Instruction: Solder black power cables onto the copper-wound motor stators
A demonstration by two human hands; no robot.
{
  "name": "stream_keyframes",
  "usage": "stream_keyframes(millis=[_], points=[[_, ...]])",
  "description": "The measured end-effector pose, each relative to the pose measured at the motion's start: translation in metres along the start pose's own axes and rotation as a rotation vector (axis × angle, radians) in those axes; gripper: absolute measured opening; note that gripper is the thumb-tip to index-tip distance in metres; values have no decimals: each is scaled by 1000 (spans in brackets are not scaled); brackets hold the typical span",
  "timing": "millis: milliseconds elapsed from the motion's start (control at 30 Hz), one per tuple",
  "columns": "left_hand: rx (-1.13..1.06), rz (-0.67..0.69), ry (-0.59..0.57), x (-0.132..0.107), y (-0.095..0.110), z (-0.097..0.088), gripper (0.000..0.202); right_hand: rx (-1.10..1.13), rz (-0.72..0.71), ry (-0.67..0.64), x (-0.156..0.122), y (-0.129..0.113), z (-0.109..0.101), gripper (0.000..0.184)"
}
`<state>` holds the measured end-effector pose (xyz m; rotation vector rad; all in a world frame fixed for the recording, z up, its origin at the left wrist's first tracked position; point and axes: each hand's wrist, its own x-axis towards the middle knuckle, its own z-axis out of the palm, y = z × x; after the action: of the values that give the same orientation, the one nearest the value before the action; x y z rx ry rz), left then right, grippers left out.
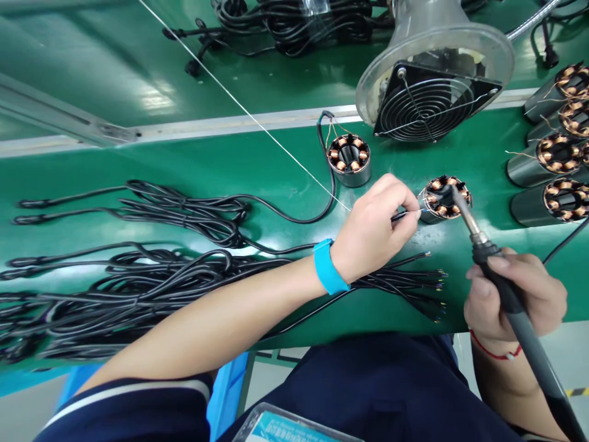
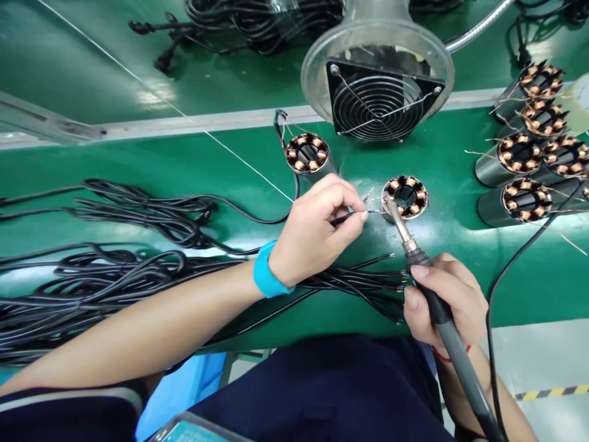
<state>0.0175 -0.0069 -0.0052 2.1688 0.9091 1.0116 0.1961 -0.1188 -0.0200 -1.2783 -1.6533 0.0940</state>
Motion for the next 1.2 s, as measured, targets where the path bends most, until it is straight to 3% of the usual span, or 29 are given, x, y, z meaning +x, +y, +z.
stream_keyframes(millis=[100, 200, 367, 500, 667, 800, 900, 967, 1133, 1200], points=[[-18, 4, 6, 0, 0, 0, 15, -16, -11, 40, 14, -4, 1, 38], [-22, 2, 5, 1, 0, 0, 16, 49, 76, 12, 30, -7, 4, 47], [-33, 14, 20, 1, 0, 0, 16, 23, 202, -74, 52, -8, 3, 41], [-44, 15, 20, 1, 0, 1, 15, -64, 164, -228, 53, -5, 4, 45], [-88, -32, 10, 0, 0, 1, 14, -129, 124, -259, 53, 2, 6, 42], [-241, -267, -67, 4, -1, -4, 13, -130, 115, -286, 66, 10, 5, 42], [-425, -564, -301, 12, -1, -13, 5, -148, 51, -418, 72, 22, 10, 53], [-545, -685, -407, 18, -1, -20, 11, -169, 3, -476, 72, 30, 17, 57], [-762, -830, -221, 26, 1, -30, 13, -191, -103, -433, 68, 39, 31, 49], [-797, -876, -197, 27, 1, -33, 13, -193, -131, -423, 65, 37, 31, 49]])
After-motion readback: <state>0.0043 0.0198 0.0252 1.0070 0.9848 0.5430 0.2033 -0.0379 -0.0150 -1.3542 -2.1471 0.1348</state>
